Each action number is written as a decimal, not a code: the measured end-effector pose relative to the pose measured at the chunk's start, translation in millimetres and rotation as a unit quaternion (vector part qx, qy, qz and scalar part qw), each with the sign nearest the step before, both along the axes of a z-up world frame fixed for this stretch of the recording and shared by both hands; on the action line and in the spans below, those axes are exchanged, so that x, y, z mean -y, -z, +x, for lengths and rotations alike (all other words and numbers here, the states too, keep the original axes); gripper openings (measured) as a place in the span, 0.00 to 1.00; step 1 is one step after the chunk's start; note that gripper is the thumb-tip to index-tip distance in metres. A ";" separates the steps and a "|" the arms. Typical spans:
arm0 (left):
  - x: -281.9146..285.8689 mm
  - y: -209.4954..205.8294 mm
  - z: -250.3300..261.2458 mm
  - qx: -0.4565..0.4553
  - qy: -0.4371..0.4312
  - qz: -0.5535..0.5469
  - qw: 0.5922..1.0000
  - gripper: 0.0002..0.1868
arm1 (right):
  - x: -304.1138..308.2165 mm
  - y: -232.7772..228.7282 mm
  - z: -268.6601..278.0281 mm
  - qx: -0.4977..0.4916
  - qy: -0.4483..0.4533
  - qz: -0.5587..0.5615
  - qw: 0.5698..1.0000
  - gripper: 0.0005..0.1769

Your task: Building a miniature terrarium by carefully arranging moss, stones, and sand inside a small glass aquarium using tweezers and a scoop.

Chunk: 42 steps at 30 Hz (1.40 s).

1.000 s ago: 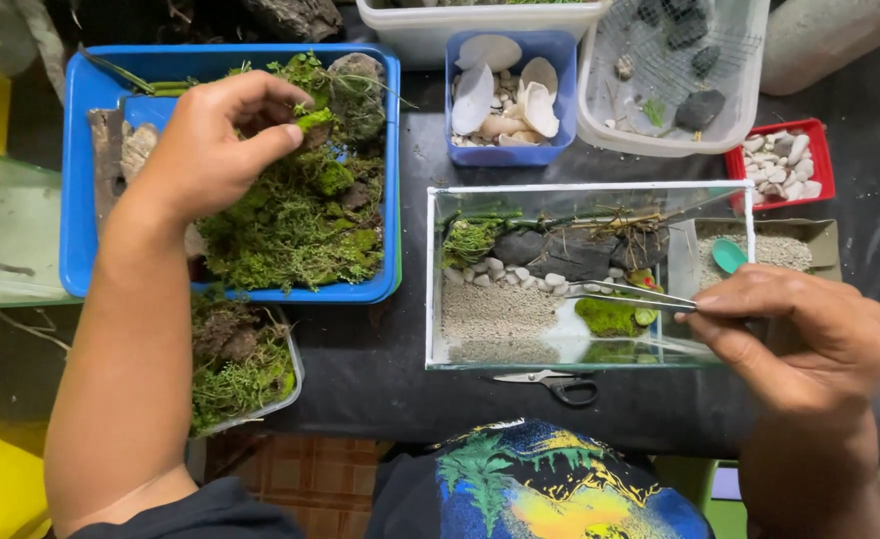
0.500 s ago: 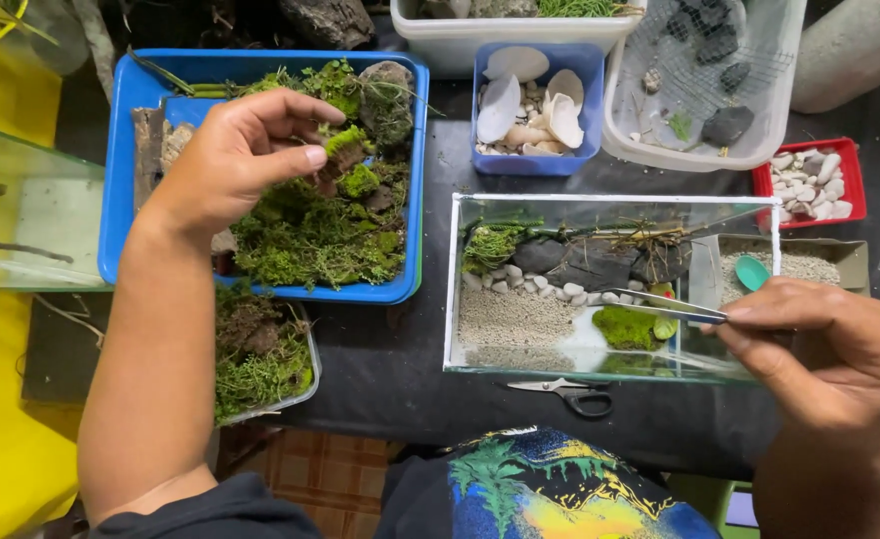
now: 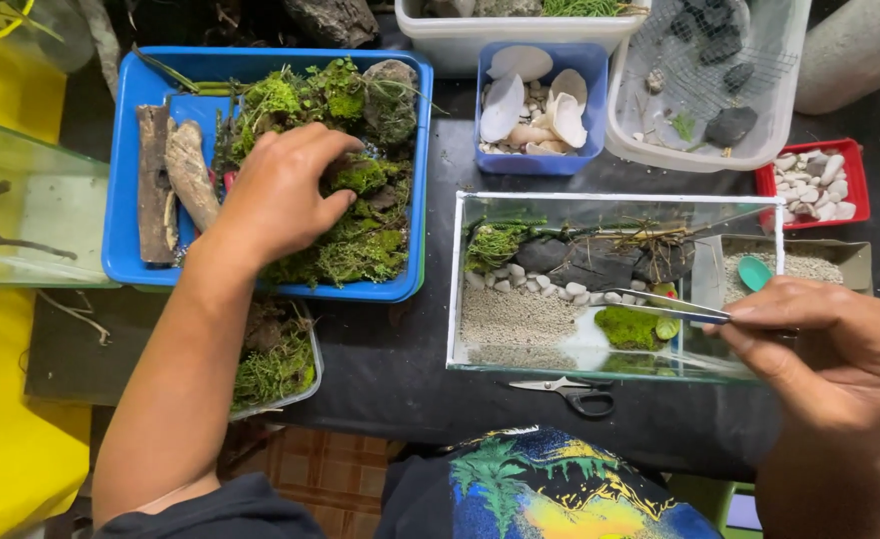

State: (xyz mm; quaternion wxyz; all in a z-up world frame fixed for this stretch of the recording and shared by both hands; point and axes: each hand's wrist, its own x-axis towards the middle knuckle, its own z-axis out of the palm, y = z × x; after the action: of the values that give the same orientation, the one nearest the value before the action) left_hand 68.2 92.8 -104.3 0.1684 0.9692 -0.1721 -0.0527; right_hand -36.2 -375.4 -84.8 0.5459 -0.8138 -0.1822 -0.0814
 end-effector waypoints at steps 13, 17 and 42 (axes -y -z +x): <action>17.6 -59.3 -12.2 -0.072 -0.016 -0.264 0.962 0.16 | 6.0 -13.8 11.8 -0.071 -0.041 0.085 0.993 0.12; 39.9 -75.5 -20.6 -0.047 0.072 -0.311 0.947 0.14 | -2.4 -16.8 20.6 -0.062 -0.044 0.118 0.990 0.10; 146.8 -112.9 -47.2 0.327 0.351 -0.182 0.858 0.12 | -57.0 -53.9 55.9 -0.343 -0.177 0.118 0.915 0.15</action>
State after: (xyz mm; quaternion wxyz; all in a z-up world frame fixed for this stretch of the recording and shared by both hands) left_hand 21.0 -54.1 8.6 0.2463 0.7580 -0.5526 0.2438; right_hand 19.7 -318.5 -30.9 0.6726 -0.6757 -0.1141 0.2795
